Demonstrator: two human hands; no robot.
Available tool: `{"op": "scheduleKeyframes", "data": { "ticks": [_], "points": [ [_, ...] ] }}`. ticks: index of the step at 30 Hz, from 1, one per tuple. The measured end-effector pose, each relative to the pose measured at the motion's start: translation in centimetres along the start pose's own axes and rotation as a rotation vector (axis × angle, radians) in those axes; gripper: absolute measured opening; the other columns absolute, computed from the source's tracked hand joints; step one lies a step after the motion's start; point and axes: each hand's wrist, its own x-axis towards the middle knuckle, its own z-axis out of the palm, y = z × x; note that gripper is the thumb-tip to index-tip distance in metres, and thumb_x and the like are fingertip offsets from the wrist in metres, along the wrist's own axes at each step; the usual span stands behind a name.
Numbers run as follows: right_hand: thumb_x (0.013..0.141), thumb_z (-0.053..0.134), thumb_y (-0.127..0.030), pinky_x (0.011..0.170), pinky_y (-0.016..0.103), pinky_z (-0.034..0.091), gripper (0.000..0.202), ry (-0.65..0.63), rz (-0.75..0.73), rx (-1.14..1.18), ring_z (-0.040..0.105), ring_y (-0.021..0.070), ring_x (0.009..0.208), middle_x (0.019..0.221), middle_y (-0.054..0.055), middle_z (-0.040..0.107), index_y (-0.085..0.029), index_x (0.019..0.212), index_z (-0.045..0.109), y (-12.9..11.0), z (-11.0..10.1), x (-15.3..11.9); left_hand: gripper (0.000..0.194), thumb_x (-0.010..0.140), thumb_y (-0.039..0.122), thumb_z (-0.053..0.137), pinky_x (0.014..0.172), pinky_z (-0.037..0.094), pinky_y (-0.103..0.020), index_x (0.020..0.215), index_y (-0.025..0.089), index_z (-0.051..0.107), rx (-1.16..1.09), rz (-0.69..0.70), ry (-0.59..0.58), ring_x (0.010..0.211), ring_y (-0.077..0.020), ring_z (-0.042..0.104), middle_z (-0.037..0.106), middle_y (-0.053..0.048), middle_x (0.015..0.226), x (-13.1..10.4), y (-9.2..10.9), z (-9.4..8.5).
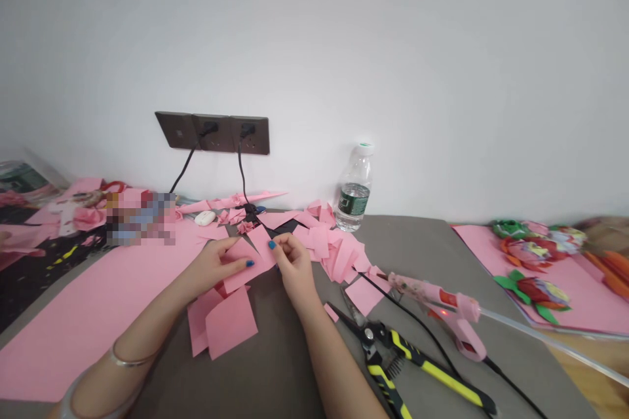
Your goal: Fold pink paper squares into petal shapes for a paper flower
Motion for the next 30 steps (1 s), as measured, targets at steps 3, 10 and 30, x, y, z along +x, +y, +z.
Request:
{"op": "scheduleKeyframes", "data": {
  "ticks": [3, 10, 30],
  "points": [
    [0.079, 0.067, -0.047, 0.049, 0.025, 0.023, 0.028, 0.037, -0.044, 0.005, 0.032, 0.0113, 0.052, 0.06, -0.005, 0.044, -0.021, 0.076, 0.058, 0.0, 0.0, 0.0, 0.027, 0.074, 0.04, 0.067, 0.058, 0.041, -0.025, 0.066, 0.018, 0.055, -0.022, -0.015, 0.029, 0.066, -0.017, 0.052, 0.052, 0.002, 0.066, -0.1, 0.1, 0.0],
    [0.078, 0.07, -0.044, 0.049, 0.023, 0.028, 0.026, 0.217, -0.1, 0.025, 0.037, 0.0094, 0.053, 0.061, -0.005, 0.047, -0.02, 0.077, 0.06, 0.2, -0.2, 0.1, 0.022, 0.071, 0.037, 0.071, 0.065, 0.05, -0.029, 0.078, 0.017, 0.064, -0.054, -0.005, 0.066, 0.076, -0.0223, 0.061, 0.064, -0.001, 0.074, -0.1, -0.3, -0.1],
    [0.072, 0.075, -0.05, 0.051, 0.018, 0.045, 0.038, -0.133, 0.36, 0.677, 0.051, 0.0073, 0.051, 0.061, -0.001, 0.061, -0.015, 0.085, 0.073, -0.4, -0.2, 0.3, 0.012, 0.08, 0.032, 0.07, 0.112, 0.032, -0.05, 0.077, 0.022, 0.078, -0.316, 0.304, -0.524, 0.135, -0.0343, 0.043, 0.059, -0.008, 0.137, -0.4, -1.4, -4.9]
  ]
}}
